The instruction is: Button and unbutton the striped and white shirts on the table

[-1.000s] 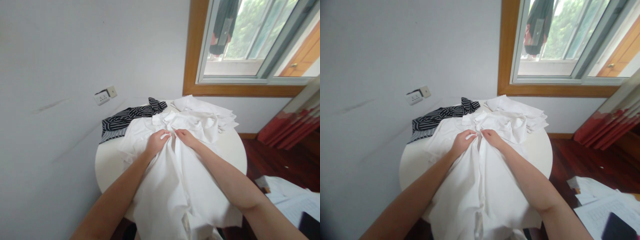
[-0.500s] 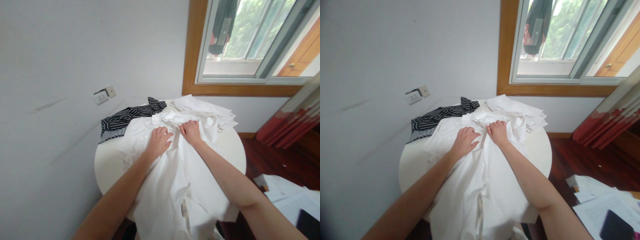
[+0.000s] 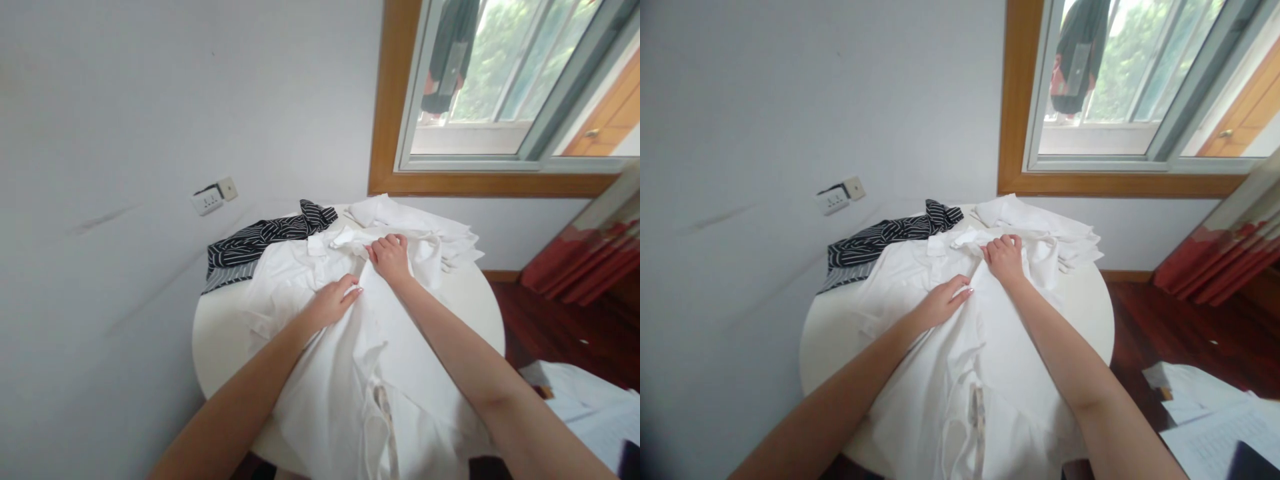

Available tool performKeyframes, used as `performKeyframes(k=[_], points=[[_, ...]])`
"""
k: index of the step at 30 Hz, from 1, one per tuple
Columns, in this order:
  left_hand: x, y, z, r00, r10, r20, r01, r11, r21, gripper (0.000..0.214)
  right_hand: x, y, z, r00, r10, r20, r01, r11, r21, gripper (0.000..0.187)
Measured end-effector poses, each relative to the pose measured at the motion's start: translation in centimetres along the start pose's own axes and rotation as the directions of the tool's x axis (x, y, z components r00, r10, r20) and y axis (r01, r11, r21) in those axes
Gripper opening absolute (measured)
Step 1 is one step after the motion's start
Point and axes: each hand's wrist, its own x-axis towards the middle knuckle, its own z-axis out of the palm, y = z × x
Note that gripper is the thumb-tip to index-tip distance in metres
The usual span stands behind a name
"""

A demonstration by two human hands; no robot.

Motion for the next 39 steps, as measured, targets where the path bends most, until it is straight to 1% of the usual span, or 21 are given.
performKeyframes(k=[4, 6, 11, 13, 15, 17, 18, 20, 23, 25, 26, 28, 31, 35, 39], points=[[0.0, -0.5, -1.4, 0.996, 0.079, 0.039, -0.08, 0.997, 0.012, 0.029, -1.0, 0.7, 0.7, 0.998, 0.063, 0.01, -0.063, 0.998, 0.005, 0.034], [0.1, -0.7, -1.9, 0.992, 0.122, 0.043, -0.122, 0.992, 0.013, 0.029, -1.2, 0.9, 0.8, 0.996, 0.089, 0.004, -0.089, 0.996, 0.005, 0.035], [0.2, -1.3, -1.7, 0.979, 0.2, 0.031, -0.202, 0.974, 0.101, 0.029, -1.4, 0.6, 0.8, 0.995, 0.099, 0.013, -0.099, 0.995, 0.025, 0.035], [0.1, -1.5, -1.6, 0.978, 0.208, 0.02, -0.209, 0.969, 0.134, 0.028, -1.4, 0.4, 0.7, 0.993, 0.112, 0.036, -0.114, 0.992, 0.049, 0.035], [0.1, -1.4, -1.4, 0.982, 0.191, 0.005, -0.19, 0.97, 0.149, 0.027, -1.2, 0.5, 0.4, 0.991, 0.118, 0.07, -0.125, 0.988, 0.091, 0.033], [0.0, -1.3, -1.4, 0.986, 0.164, -0.014, -0.16, 0.977, 0.141, 0.026, -0.8, 0.6, -0.3, 0.991, 0.07, 0.11, -0.089, 0.979, 0.181, 0.027], [0.0, -1.2, -1.3, 0.988, 0.154, -0.026, -0.15, 0.981, 0.126, 0.025, -0.5, 0.6, -0.8, 0.992, 0.017, 0.129, -0.048, 0.968, 0.246, 0.025], [0.0, -1.1, -1.3, 0.988, 0.145, -0.044, -0.142, 0.987, 0.076, 0.025, -0.2, 0.4, -2.1, 0.981, -0.13, 0.146, 0.064, 0.918, 0.392, 0.026], [0.0, -1.1, -1.2, 0.99, 0.125, -0.068, -0.126, 0.992, -0.018, 0.025, -0.5, -0.5, -4.1, 0.926, -0.351, 0.14, 0.223, 0.806, 0.548, 0.033], [0.0, -1.2, -1.1, 0.992, 0.1, -0.077, -0.105, 0.993, -0.061, 0.025, -1.3, -1.1, -4.9, 0.891, -0.432, 0.136, 0.274, 0.752, 0.599, 0.036], [0.0, -1.2, -1.0, 0.993, 0.087, -0.078, -0.093, 0.993, -0.074, 0.026, -1.7, -1.3, -5.1, 0.885, -0.445, 0.136, 0.276, 0.738, 0.615, 0.037], [0.0, -1.3, -1.0, 0.995, 0.066, -0.073, -0.072, 0.994, -0.083, 0.026, -2.6, -1.5, -5.0, 0.892, -0.429, 0.143, 0.249, 0.73, 0.636, 0.036], [0.0, -1.1, -1.0, 0.997, 0.046, -0.066, -0.051, 0.995, -0.087, 0.026, -3.3, -1.4, -4.6, 0.894, -0.416, 0.166, 0.213, 0.721, 0.66, 0.026], [0.0, -0.9, -1.0, 0.997, 0.05, -0.067, -0.057, 0.991, -0.119, 0.025, -3.6, -1.3, -4.2, 0.89, -0.427, 0.161, 0.22, 0.71, 0.669, 0.017], [0.1, -1.0, -0.7, 0.996, 0.051, -0.078, -0.065, 0.98, -0.186, 0.025, -3.8, -1.5, -4.2, 0.915, -0.385, 0.119, 0.222, 0.728, 0.649, 0.016]])
